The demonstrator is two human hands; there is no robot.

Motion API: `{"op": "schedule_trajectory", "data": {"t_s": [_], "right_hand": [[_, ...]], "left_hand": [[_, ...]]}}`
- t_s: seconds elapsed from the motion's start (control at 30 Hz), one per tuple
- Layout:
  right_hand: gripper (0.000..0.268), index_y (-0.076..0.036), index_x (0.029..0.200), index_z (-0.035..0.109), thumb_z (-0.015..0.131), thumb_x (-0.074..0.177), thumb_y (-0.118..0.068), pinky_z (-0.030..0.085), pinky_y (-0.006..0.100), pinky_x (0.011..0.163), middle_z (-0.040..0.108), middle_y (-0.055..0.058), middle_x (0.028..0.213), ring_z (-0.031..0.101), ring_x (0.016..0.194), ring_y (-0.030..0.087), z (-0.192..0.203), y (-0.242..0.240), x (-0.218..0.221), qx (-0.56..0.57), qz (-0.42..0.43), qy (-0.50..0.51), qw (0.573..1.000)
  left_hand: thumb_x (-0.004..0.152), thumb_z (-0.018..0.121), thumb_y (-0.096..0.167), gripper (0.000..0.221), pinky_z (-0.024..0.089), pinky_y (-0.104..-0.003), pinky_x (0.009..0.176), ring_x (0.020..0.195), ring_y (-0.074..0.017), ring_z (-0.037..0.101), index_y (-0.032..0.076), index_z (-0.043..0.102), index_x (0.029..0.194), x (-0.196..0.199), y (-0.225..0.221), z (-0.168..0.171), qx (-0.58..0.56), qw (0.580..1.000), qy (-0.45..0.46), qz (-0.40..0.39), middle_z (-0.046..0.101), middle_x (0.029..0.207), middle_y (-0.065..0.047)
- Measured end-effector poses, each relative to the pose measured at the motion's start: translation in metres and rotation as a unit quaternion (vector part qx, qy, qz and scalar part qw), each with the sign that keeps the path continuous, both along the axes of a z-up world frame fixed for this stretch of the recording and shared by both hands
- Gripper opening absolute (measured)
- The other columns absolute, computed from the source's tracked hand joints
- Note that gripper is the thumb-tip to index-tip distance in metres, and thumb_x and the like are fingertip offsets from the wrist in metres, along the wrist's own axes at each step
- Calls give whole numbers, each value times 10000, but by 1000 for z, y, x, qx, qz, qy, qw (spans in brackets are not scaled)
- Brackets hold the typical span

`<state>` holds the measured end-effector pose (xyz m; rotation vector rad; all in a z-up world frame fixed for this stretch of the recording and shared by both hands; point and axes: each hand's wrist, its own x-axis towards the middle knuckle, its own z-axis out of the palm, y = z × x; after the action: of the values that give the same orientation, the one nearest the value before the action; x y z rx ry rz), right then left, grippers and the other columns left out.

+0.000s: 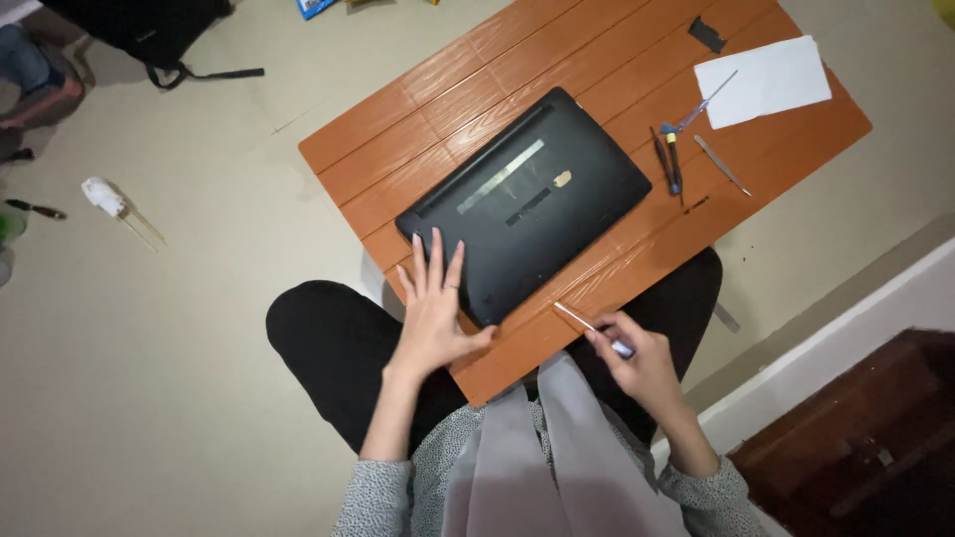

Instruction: Disassembling a laptop by removing screws and prying open the back cover.

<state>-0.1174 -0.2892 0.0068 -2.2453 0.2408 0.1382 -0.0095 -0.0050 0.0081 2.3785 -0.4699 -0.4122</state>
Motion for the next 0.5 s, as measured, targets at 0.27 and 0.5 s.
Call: {"op": "schedule_trajectory", "data": {"t_s": [0.27, 0.5], "right_hand": [[167, 41, 1192, 604, 548, 1062, -48, 507, 511, 805, 639, 269, 960, 634, 915, 466, 3, -5, 55, -94, -82, -179, 976], [461, 58, 1483, 450, 518, 1030, 4, 384, 601, 997, 476, 316, 1289, 477, 1157, 538, -23, -3, 73, -190, -47, -122, 973]], "left_hand": [[519, 894, 234, 1269, -17, -742, 1112, 1505, -475, -112, 98, 234, 1594, 5, 19, -14, -69, 997, -13, 36, 0, 1677, -217], [571, 924, 432, 1267, -63, -705, 1149, 1513, -476, -11, 95, 243, 1585, -6, 8, -19, -87, 989, -76, 95, 41, 1655, -261]]}}
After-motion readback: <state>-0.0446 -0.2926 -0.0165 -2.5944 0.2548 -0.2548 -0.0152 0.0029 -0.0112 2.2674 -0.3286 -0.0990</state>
